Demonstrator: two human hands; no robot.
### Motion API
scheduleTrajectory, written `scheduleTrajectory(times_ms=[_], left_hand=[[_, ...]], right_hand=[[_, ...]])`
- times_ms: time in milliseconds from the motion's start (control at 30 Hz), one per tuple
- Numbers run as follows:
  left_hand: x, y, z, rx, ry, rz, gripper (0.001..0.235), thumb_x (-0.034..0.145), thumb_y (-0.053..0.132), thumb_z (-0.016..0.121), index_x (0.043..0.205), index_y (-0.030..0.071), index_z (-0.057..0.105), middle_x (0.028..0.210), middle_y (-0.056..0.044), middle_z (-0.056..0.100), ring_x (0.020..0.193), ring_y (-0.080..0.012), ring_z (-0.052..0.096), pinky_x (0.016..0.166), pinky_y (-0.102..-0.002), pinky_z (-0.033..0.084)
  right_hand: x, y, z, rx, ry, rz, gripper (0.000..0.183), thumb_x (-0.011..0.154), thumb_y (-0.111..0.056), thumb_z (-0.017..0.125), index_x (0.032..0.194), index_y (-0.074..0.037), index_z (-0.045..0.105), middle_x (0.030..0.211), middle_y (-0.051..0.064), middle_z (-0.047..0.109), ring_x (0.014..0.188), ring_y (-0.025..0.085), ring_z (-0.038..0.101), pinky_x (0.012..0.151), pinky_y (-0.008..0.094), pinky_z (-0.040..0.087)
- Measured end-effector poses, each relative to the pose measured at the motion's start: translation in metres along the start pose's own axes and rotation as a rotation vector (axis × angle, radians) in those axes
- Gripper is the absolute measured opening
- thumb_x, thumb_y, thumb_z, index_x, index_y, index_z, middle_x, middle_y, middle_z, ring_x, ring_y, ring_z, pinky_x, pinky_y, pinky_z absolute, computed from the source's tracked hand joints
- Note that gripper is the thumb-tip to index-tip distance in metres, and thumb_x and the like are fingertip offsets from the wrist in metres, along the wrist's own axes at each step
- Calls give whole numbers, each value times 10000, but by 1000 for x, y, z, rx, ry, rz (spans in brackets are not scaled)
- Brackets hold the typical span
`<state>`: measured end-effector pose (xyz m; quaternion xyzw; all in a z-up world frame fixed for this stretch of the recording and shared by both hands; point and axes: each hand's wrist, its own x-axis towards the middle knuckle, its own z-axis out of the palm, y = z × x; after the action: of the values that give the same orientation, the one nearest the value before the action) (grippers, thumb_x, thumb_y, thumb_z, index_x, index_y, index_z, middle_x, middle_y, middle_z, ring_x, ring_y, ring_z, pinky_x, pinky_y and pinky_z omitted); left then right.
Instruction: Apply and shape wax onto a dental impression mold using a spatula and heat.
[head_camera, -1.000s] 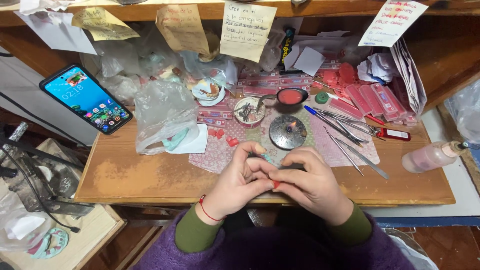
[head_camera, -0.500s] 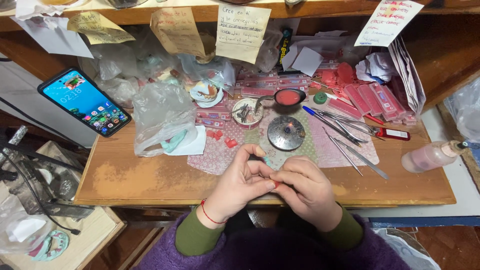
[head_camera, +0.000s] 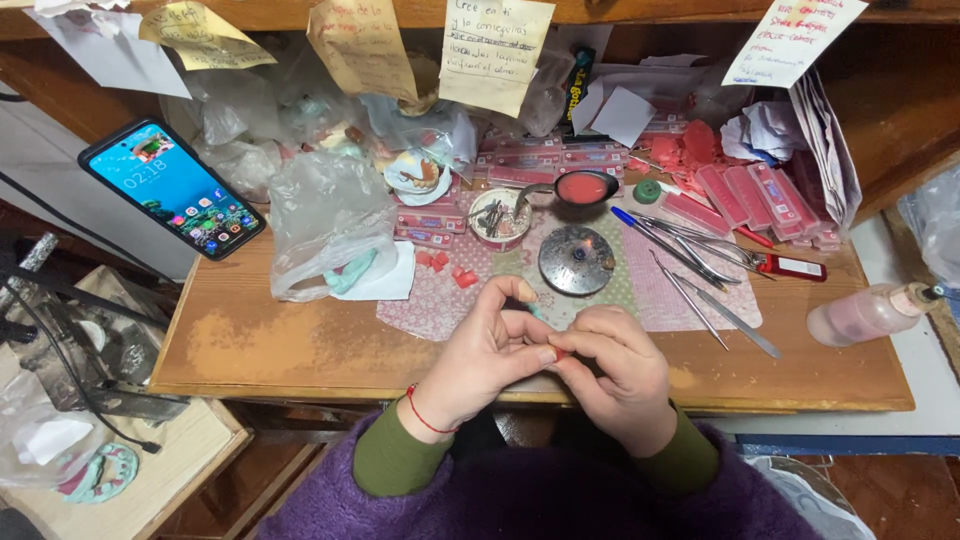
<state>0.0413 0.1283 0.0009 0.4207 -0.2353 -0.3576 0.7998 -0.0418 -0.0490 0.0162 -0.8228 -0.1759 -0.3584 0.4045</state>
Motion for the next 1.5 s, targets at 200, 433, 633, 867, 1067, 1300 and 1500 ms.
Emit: scheduleTrajectory(times_ms=[200,433,633,867,1067,1300,1500], left_hand=[[2,-1,0,19,18,-8,509,940,-28,687,1312,68,352,1053,-123,684,987,-151,684,900,-277,556],[2,-1,2,44,42,4,504,938,-17,694,1305,65,359,1034,-131,709,975,-152,686,902,-284,555],[2,1,3,32,53,3,503,937,-14,695,1304,64,361,1039,-142,714,979,-157,690,906,-286,554],[1,2,0,-1,66,-35,507,919,-17,702,1297,59,374,1038,-142,718,959,-158,694,883,-287,559],[-3,2,-2,-51,58,-23,501,915,-37,711,1284,51,384,1050,-125,714,975,-164,697,896,-294,564],[-5,5,1,-76,52,1,488,913,-62,708,1260,55,385,1046,-143,724,985,-183,712,912,-313,573],[-3,0,0,-78,71,26,500,904,-82,699,1268,56,385,1047,-149,724,985,-186,716,915,-315,574]], right_hand=[[1,-2,0,-17,20,-11,279,768,-17,835,1008,-15,694,986,92,631,897,251,647,813,356,535],[4,-4,-1,-48,16,-33,267,779,-13,828,1010,-12,694,974,94,622,878,259,644,802,366,531],[4,-6,1,-35,24,-35,263,782,-14,826,1010,-10,693,962,95,625,865,256,640,795,360,528],[1,-4,3,-43,22,-8,249,795,-24,826,1005,-21,695,946,90,620,859,247,636,786,349,520],[2,-3,0,-47,-23,4,261,806,-28,818,1040,-25,704,995,89,629,912,251,650,819,351,534],[21,-13,-14,-9,-102,-35,279,804,-55,821,1048,-34,688,1036,95,640,963,261,653,864,370,542],[24,-19,-13,-73,-166,-30,260,792,-45,790,1018,-23,663,1000,112,645,939,298,647,839,388,534]])
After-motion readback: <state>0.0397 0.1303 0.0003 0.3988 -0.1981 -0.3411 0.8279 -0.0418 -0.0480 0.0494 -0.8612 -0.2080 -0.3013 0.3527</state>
